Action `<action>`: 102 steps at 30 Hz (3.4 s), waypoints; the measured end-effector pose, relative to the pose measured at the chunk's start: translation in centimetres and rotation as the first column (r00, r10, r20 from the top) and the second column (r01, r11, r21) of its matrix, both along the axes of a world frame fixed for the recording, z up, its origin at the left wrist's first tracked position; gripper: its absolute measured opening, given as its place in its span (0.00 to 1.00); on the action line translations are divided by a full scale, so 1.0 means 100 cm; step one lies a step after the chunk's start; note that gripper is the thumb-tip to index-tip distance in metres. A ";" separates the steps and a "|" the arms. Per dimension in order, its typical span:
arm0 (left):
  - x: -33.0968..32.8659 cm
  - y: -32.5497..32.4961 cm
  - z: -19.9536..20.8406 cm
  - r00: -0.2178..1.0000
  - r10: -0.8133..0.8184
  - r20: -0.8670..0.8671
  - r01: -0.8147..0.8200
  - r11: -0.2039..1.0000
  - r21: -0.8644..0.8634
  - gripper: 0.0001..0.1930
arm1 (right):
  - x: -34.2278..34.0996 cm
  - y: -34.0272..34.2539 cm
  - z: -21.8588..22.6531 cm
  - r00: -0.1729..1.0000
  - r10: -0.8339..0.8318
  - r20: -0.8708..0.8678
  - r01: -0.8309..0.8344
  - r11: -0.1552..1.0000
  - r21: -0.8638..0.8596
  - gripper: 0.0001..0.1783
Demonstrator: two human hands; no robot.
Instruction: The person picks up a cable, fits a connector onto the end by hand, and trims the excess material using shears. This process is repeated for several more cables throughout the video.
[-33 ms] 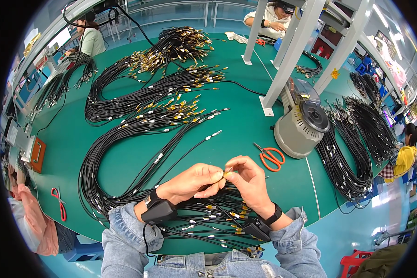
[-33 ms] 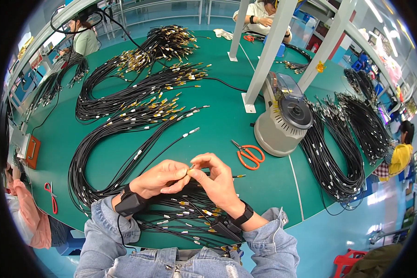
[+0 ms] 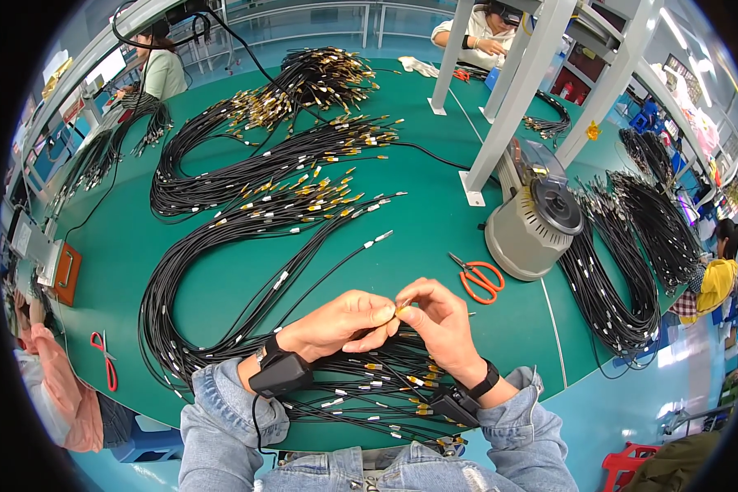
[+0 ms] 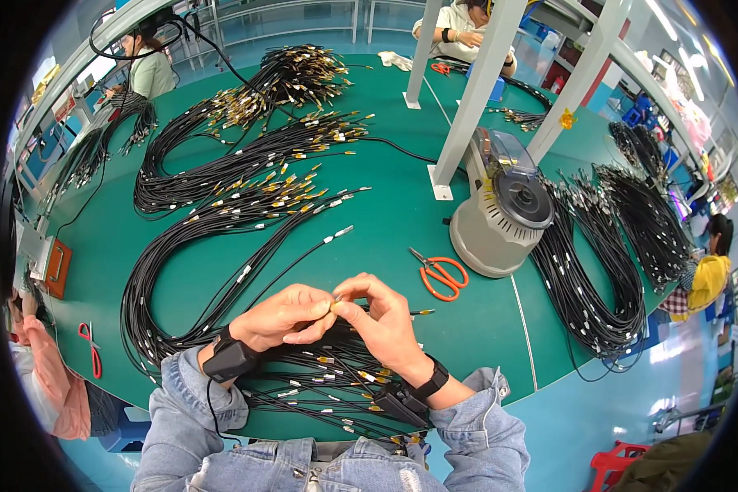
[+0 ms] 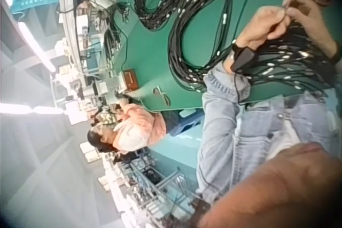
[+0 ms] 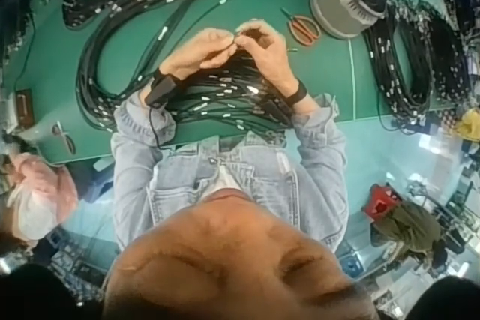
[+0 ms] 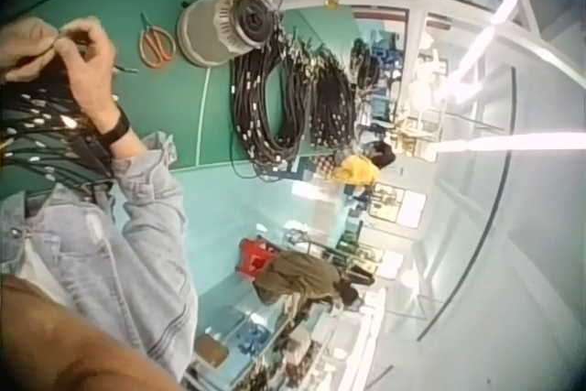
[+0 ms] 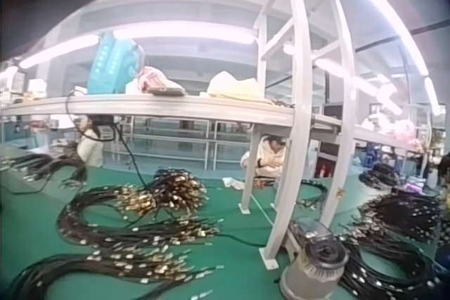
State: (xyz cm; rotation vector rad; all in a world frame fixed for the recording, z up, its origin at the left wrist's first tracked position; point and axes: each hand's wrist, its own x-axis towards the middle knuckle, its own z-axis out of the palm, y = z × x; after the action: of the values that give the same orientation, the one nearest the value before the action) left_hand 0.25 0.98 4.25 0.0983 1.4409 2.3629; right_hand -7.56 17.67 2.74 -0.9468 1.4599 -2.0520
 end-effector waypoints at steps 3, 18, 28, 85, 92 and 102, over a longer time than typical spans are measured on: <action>0.002 -0.001 -0.001 0.999 -0.044 0.017 0.044 0.999 0.027 0.17 | -0.002 0.001 -0.001 0.997 0.064 -0.050 -0.065 0.998 -0.017 0.03; -0.017 0.002 -0.036 0.640 -0.069 -0.765 -0.753 0.139 -0.643 0.08 | -0.078 0.035 0.000 0.859 -0.490 0.150 0.496 0.868 -0.006 0.09; -0.021 -0.034 -0.049 0.704 0.027 -0.709 -0.684 -0.241 -0.689 0.15 | -0.131 0.042 0.031 0.697 -0.538 0.474 0.626 0.779 -0.038 0.06; -0.014 0.003 -0.008 0.619 0.107 -0.778 -0.769 0.286 -0.572 0.04 | -0.022 0.011 0.015 0.978 -0.199 -0.054 0.201 0.979 0.027 0.22; 0.026 -0.040 -0.029 0.783 0.086 -0.616 -0.616 0.245 -0.749 0.05 | -0.024 0.012 0.014 0.982 -0.183 -0.054 0.186 0.981 0.050 0.25; -0.009 0.045 0.010 0.588 0.287 -0.756 -0.794 0.386 -0.470 0.08 | -0.019 0.018 0.029 0.987 -0.098 0.129 0.094 0.995 0.040 0.25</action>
State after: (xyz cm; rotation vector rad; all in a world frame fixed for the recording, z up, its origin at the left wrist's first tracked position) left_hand -0.68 5.48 5.27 0.0606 3.1992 1.8811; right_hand -9.47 19.51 5.68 -0.7265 1.4913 -2.1083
